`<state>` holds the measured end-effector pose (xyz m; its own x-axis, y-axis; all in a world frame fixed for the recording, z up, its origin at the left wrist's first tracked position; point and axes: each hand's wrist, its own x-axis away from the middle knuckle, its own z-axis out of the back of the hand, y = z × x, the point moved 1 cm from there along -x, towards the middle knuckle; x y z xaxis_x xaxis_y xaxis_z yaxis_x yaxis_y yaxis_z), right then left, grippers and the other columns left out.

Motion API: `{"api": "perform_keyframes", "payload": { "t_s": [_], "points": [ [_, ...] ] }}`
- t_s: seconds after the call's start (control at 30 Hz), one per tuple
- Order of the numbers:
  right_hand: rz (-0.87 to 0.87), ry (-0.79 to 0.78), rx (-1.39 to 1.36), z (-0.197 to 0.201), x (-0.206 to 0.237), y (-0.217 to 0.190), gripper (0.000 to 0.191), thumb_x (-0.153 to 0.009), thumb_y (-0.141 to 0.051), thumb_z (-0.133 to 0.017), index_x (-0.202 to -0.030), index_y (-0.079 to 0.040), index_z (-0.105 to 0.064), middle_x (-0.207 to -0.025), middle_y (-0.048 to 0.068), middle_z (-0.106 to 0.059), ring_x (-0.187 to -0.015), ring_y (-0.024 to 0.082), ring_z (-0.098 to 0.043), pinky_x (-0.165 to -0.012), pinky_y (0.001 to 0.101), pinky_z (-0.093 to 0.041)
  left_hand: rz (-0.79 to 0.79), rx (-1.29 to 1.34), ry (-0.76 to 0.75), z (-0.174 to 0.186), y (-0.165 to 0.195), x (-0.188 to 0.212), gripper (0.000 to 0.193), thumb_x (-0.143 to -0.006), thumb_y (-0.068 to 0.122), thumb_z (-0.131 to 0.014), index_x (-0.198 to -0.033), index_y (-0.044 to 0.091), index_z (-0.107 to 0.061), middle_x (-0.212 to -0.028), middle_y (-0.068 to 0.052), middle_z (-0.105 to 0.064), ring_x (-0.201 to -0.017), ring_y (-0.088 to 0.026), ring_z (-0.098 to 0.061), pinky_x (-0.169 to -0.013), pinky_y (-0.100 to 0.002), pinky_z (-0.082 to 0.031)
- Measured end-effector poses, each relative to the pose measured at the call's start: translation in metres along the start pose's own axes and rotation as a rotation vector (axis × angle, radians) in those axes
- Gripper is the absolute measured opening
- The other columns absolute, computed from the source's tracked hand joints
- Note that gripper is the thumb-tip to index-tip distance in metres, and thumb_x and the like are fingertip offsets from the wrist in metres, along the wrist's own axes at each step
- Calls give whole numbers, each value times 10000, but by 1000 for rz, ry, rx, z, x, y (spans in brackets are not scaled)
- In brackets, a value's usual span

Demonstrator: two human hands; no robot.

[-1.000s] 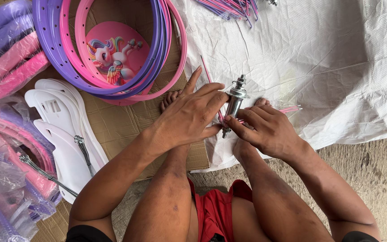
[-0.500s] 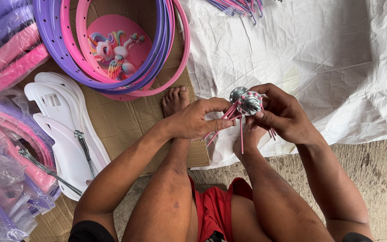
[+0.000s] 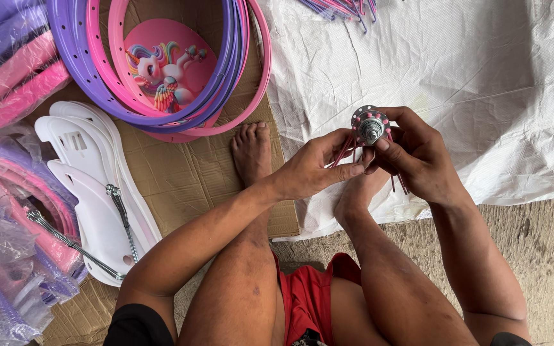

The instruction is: The person inserts pink plastic spokes into the holes of a silver bicycle hub held in their left hand. They pick up individual spokes from a pile on the floor and place them into the hub one by one.

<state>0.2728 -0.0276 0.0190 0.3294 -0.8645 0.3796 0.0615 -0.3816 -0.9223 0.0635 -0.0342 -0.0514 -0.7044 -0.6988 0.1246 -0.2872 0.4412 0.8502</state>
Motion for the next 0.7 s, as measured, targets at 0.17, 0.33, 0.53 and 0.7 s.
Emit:
{"api": "perform_keyframes", "payload": {
  "t_s": [0.17, 0.33, 0.53, 0.7],
  "points": [
    [-31, 5, 62, -2, 2, -7, 446, -1080, -138, -532, -1485, 44, -490, -1098, 110, -684, -913, 130, -674, -753, 292, -587, -38, -14, 80, -8, -9, -3, 486, -1034, 275, -709, -1376, -9, -512, -1234, -65, -594, -1200, -108, -555, -1089, -311, -477],
    [-45, -20, 102, -2, 5, -14, 456, -1079, -155, -500, -1493, 35, -480, -1114, 105, -688, -924, 142, -699, -773, 314, -639, -70, -13, 57, -7, -13, -1, 332, -1112, 297, -577, -1286, 26, -500, -1031, -38, -627, -974, -75, -627, -893, -269, -554],
    [-44, 47, 171, -4, 4, -14, 456, -1076, -167, -507, -1491, 21, -489, -1086, 89, -698, -908, 137, -706, -760, 308, -634, 112, -50, 89, 0, -10, 3, 331, -1138, 320, -453, -1116, 18, -587, -719, 19, -548, -549, -64, -508, -498, -251, -455],
    [-6, 46, 287, -6, 2, -12, 466, -1082, -168, -524, -1509, 15, -481, -1110, 84, -682, -953, 126, -680, -774, 298, -610, 130, -322, 157, 3, 2, 3, 344, -1156, 312, -459, -1151, 21, -642, -710, -10, -496, -612, -69, -461, -550, -298, -413]
  ]
}}
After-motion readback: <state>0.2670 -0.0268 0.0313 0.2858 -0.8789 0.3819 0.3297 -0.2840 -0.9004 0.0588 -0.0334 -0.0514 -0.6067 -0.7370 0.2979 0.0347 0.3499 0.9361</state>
